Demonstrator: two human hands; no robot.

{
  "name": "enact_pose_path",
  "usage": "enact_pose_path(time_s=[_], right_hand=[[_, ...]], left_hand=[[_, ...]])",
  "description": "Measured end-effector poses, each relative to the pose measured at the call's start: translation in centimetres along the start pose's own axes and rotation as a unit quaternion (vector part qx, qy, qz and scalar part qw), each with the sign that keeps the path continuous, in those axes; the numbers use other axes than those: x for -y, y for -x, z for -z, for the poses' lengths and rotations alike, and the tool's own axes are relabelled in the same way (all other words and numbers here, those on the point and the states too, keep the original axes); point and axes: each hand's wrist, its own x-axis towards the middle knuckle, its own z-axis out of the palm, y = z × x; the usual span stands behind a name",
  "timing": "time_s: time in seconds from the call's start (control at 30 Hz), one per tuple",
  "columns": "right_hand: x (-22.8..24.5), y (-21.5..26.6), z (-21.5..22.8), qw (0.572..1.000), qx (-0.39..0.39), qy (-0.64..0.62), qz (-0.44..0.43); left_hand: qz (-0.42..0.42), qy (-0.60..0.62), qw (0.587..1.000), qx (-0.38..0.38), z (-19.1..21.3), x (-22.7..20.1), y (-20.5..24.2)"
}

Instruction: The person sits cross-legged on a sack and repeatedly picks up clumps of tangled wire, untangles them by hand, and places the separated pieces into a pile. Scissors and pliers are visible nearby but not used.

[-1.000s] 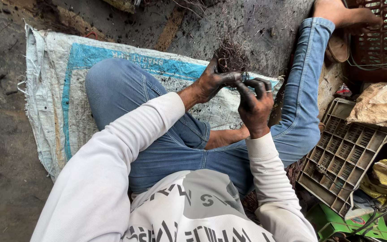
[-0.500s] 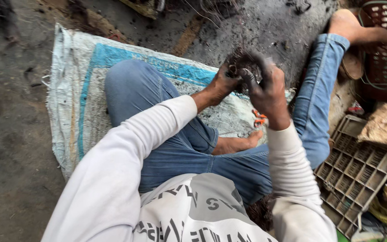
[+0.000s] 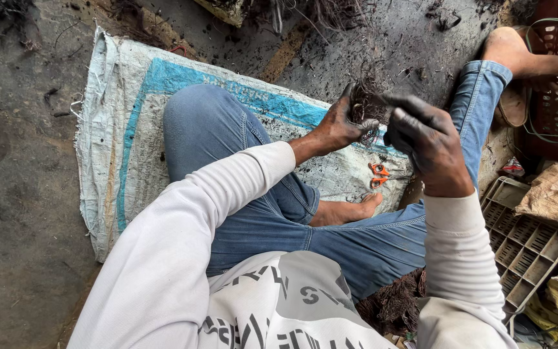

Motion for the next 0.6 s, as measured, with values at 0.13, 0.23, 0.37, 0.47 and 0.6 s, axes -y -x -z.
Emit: enact_pose_path(time_s=[0.13, 0.23, 0.37, 0.47, 0.6], right_hand=[[-1.4, 1.3, 1.0, 0.996, -0.022, -0.060, 0.066], [-4.5, 2.0, 1.0, 0.945, 0.006, -0.280, 0.171], [-9.6, 3.6, 1.5, 0.856, -0.057, -0.475, 0.198], [-13.6, 3.7, 1.5, 0.848, -0.145, -0.479, 0.177], [-18.0, 3.5, 0.7, 0.896, -0.232, -0.353, 0.139]], left_hand=[[-0.012, 0.020, 1.000, 0.009, 0.2, -0.3, -0.2], [-0.017, 0.053, 0.998, 0.021, 0.8, -0.5, -0.2], [0.000, 0.119, 0.993, 0.008, 1.1, -1.0, 0.0], [0.082, 0.215, 0.973, 0.008, 1.1, -1.2, 0.4], [0.034, 0.193, 0.980, 0.044, 1.1, -1.2, 0.7]])
